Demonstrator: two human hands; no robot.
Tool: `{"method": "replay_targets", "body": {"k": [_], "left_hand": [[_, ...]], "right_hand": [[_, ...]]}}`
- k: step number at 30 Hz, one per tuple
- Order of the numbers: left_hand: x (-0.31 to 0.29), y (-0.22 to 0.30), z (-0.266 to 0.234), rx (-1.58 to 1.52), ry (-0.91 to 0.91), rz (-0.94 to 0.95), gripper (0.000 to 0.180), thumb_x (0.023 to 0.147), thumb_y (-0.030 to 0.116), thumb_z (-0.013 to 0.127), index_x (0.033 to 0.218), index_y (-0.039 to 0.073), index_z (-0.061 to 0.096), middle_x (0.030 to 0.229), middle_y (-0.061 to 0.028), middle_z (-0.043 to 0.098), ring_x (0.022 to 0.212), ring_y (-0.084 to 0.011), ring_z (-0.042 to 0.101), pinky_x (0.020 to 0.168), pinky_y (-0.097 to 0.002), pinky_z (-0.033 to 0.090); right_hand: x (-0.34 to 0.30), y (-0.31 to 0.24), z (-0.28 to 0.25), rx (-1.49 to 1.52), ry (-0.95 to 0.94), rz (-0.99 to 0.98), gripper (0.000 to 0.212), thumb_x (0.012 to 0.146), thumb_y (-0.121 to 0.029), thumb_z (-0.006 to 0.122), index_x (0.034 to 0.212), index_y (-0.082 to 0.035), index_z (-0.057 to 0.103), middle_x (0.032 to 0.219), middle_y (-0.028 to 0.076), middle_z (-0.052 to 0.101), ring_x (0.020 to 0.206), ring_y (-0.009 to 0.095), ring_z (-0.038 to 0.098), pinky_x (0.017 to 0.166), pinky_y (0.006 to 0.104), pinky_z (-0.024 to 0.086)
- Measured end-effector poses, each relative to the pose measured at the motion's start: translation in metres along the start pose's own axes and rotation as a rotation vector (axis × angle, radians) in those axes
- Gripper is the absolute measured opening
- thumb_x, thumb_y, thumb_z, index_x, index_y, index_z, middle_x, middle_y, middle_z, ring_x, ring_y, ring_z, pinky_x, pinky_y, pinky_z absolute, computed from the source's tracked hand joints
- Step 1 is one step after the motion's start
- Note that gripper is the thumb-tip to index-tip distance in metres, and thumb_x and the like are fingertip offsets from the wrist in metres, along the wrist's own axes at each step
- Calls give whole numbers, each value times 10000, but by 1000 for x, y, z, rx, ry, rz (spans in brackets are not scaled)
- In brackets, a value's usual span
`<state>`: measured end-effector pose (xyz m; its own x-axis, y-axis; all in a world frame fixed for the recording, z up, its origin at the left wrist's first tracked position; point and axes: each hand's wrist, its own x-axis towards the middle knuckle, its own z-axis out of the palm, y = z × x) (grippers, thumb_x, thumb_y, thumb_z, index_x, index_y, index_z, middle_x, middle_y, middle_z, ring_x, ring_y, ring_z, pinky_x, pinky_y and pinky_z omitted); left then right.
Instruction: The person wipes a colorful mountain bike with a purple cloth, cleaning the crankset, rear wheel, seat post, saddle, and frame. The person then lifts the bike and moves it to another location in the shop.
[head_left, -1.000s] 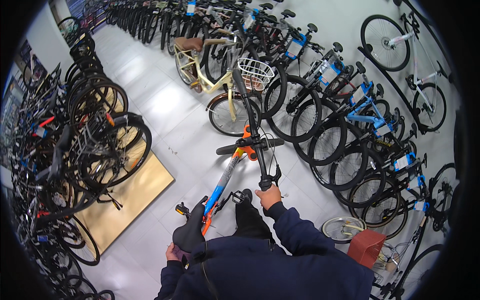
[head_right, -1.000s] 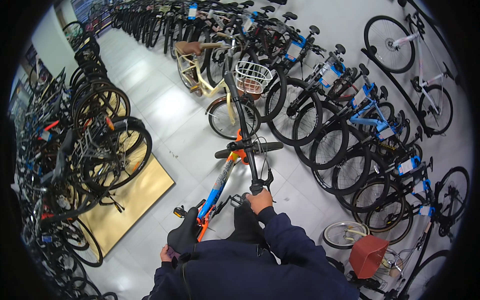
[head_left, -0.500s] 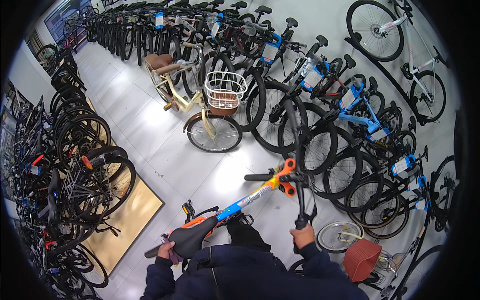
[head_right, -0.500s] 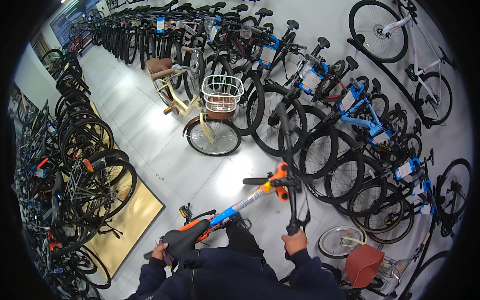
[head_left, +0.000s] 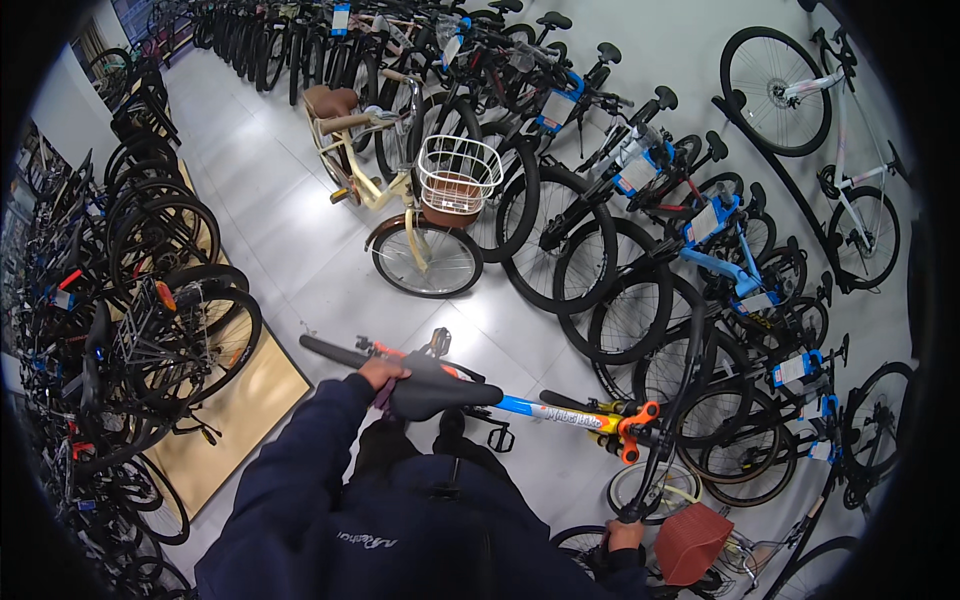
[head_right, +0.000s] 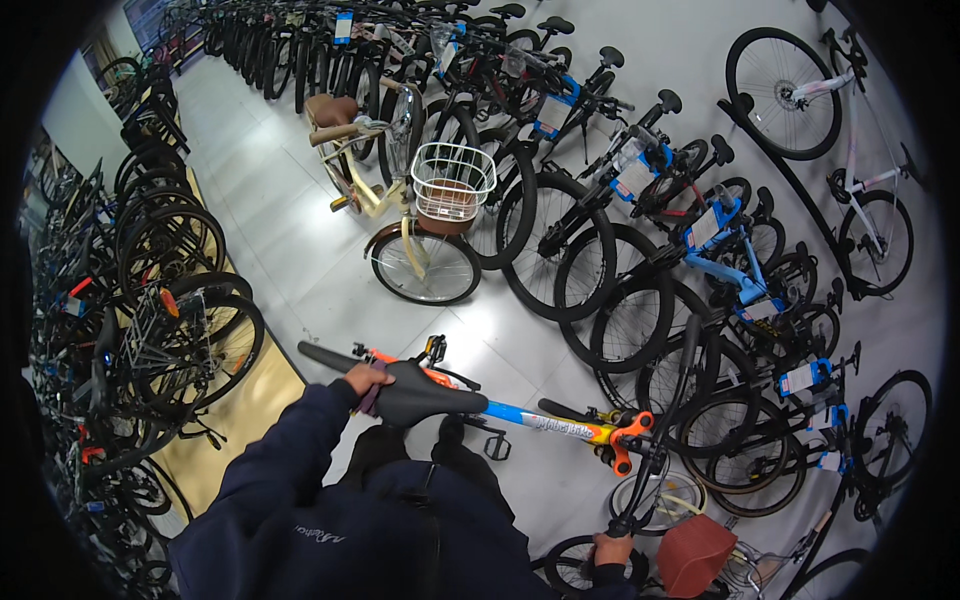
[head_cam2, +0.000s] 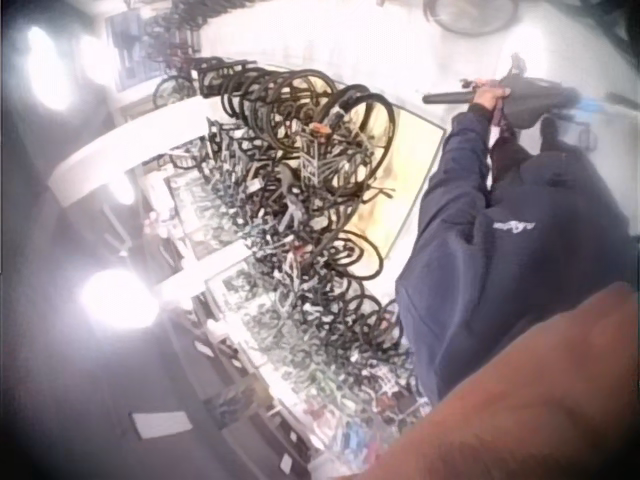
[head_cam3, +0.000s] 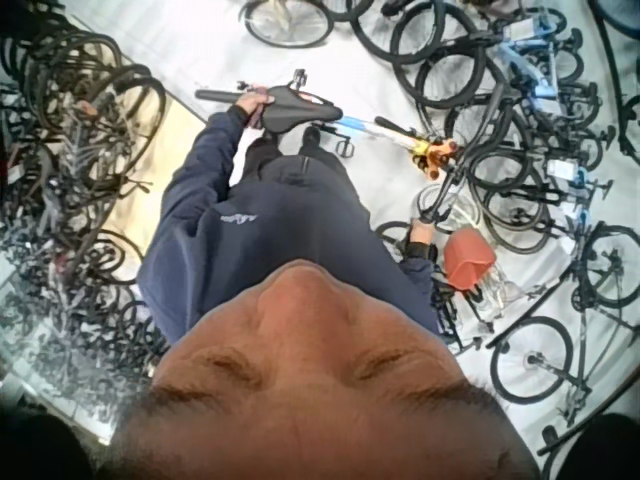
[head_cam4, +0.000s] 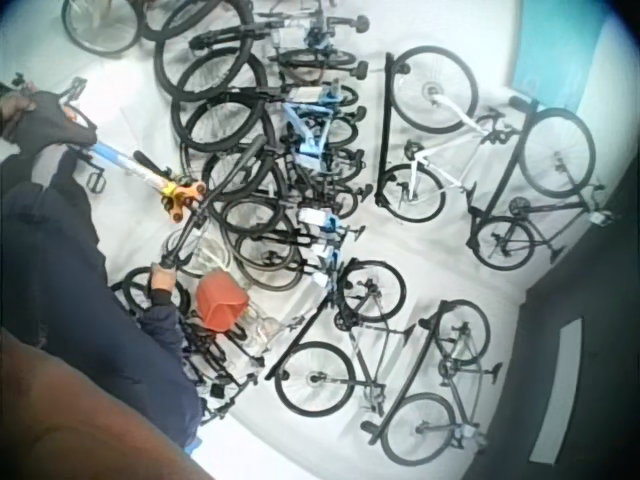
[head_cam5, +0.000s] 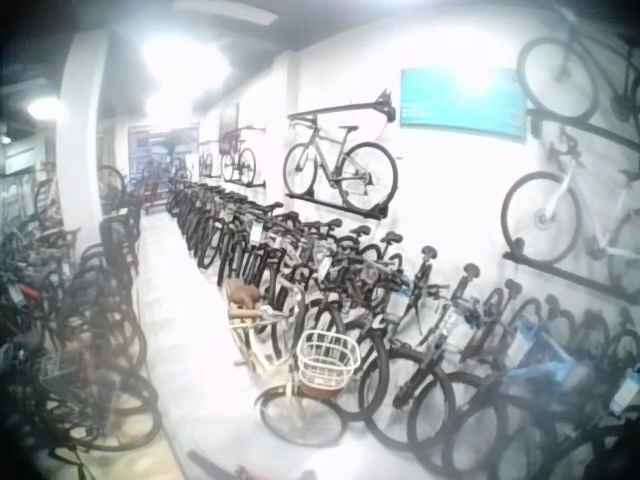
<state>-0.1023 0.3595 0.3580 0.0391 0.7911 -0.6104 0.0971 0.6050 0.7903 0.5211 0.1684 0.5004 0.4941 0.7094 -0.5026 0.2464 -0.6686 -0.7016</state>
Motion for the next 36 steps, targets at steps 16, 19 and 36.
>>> {"method": "replay_targets", "body": {"k": [16,19,36], "left_hand": [[36,-70,-62,983,283,441,190,850,256,634,974,219,773,887,-103,736,815,-308,712,718,-406,563],[-10,-111,-97,832,250,-40,245,838,382,654,965,210,773,889,-119,739,834,-285,722,741,-405,565],[-188,-296,-110,372,590,-600,295,896,322,581,1010,99,738,985,-145,740,958,-288,715,839,-380,557]], "right_hand": [[98,-38,-30,-189,50,139,223,784,-130,622,605,3,628,608,162,658,491,316,644,463,425,518],[167,-27,-53,-1457,-73,-528,231,760,-309,662,775,-99,756,816,131,729,775,329,708,703,470,567],[187,-276,138,-1450,12,-632,401,843,-448,574,828,-90,753,879,165,718,882,378,683,792,496,533]]}}
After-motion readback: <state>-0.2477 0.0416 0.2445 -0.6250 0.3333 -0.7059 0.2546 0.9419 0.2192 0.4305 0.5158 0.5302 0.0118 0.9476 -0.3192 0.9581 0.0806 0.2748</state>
